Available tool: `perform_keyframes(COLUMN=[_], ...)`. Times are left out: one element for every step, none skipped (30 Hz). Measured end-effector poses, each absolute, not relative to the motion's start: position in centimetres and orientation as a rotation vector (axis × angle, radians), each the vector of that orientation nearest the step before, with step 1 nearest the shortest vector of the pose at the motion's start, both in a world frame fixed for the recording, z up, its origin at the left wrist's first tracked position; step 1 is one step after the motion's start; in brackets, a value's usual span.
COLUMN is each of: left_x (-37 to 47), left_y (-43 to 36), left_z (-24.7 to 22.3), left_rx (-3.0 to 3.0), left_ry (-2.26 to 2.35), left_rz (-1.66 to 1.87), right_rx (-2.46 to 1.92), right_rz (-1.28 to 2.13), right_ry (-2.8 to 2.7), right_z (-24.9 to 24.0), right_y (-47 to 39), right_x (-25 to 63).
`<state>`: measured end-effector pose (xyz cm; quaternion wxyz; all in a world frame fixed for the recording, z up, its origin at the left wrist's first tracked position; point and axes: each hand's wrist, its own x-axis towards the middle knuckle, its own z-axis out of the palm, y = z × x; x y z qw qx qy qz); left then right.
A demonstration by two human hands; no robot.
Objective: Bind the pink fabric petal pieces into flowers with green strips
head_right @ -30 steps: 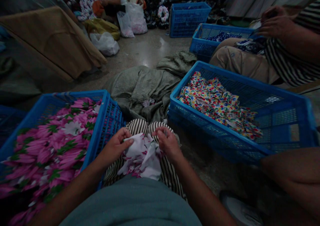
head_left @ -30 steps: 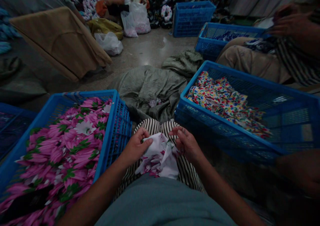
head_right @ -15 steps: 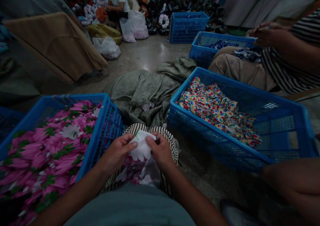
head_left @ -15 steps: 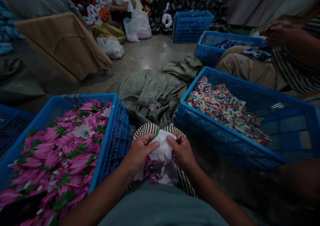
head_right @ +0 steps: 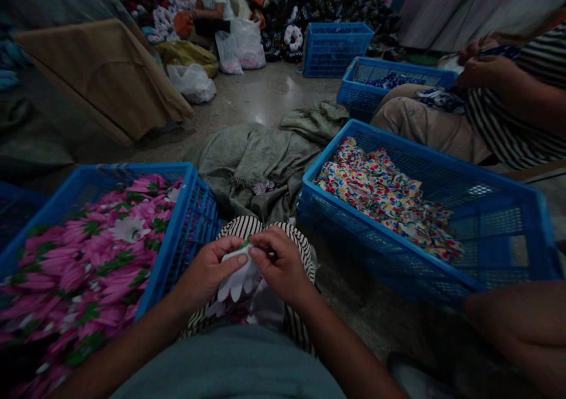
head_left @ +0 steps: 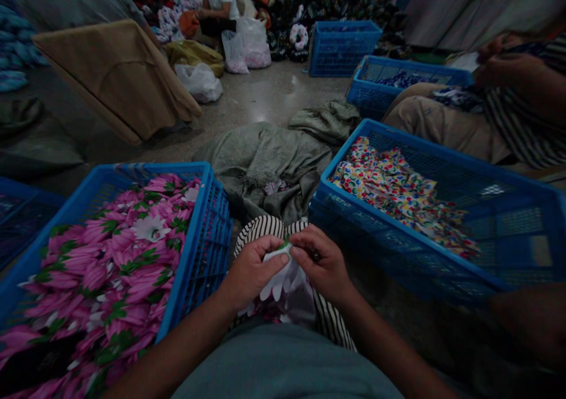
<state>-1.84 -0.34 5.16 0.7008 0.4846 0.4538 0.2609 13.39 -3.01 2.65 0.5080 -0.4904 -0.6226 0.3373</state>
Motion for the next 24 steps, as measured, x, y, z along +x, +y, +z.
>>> perform_keyframes(left_x=[-1.9, -2.0, -2.0, -2.0, -2.0, -2.0, -1.9, -1.9, -1.8, -1.8, -1.7, -1.7, -1.7, -1.6, -1.6, -1.5, -1.5, -1.4, -1.3, -1.2, -1.1, -1.0, -1.0, -1.0], left_y=[-0.4, -0.4, -0.4, -0.4, -0.4, -0.4, -0.4, -0.4, -0.4, -0.4, -0.3, -0.3, -0.3, -0.4, -0.4, -0.4, -0.4, -0.5, -0.5, -0.5, -0.6, -0.6, -0.6, -0.6], left_z=[5.1, 5.1, 5.0, 4.9, 4.9, 4.9, 4.9, 4.9, 4.9, 5.0, 5.0, 5.0, 5.0, 4.9, 4.9, 4.8, 4.7, 4.6, 4.5, 4.5, 4.4, 4.4, 4.4, 4.4], left_rx=[1.084, 1.086, 1.086, 1.086, 1.086, 1.091, 1.106, 1.130, 1.159, 1.195, 1.236, 1.272, 1.298, 1.312, 1.313, 1.299, 1.272, 1.235, 1.189, 1.132, 1.069, 1.003, 0.937, 0.880], left_ry=[1.013, 1.021, 1.031, 1.037, 1.040, 1.040, 1.039, 1.041, 1.047, 1.054, 1.061, 1.072, 1.087, 1.104, 1.124, 1.144, 1.161, 1.176, 1.191, 1.202, 1.208, 1.204, 1.192, 1.171], left_rz=[0.581, 0.585, 0.594, 0.606, 0.619, 0.632, 0.639, 0.640, 0.633, 0.624, 0.616, 0.609, 0.606, 0.606, 0.607, 0.607, 0.607, 0.609, 0.615, 0.622, 0.631, 0.635, 0.633, 0.628], right_rx=[-1.180, -1.180, -1.182, -1.186, -1.192, -1.199, -1.205, -1.211, -1.215, -1.214, -1.212, -1.212, -1.215, -1.216, -1.209, -1.187, -1.157, -1.128, -1.115, -1.124, -1.154, -1.195, -1.239, -1.276], right_rz=[0.828, 0.847, 0.869, 0.895, 0.926, 0.963, 1.004, 1.047, 1.086, 1.111, 1.110, 1.078, 1.012, 0.926, 0.839, 0.771, 0.735, 0.727, 0.739, 0.761, 0.788, 0.825, 0.866, 0.909], right_ry=[-1.497, -1.490, -1.479, -1.459, -1.428, -1.391, -1.352, -1.313, -1.280, -1.259, -1.257, -1.282, -1.334, -1.412, -1.499, -1.579, -1.629, -1.631, -1.583, -1.507, -1.425, -1.363, -1.338, -1.360], right_z=[2.6, 2.6, 2.5, 2.5, 2.5, 2.5, 2.5, 2.4, 2.4, 2.3, 2.2, 2.2, 2.2, 2.3, 2.3, 2.4, 2.5, 2.6, 2.7, 2.7, 2.6, 2.5, 2.3, 2.1], right_y=[-3.0, -3.0, -3.0, -3.0, -3.0, -3.0, -3.0, -3.0, -3.0, -3.0, -3.0, -3.0, -3.0, -3.0, -3.0, -3.0, -3.0, -3.0, -3.0, -3.0, -3.0, -3.1, -3.1, -3.2], right_x=[13.3, 13.2, 13.2, 13.1, 13.0, 12.9, 12.9, 12.8, 12.8, 12.7, 12.7, 12.7, 12.7, 12.7, 12.7, 12.7, 12.7, 12.7, 12.7, 12.8, 12.9, 13.1, 13.4, 13.7])
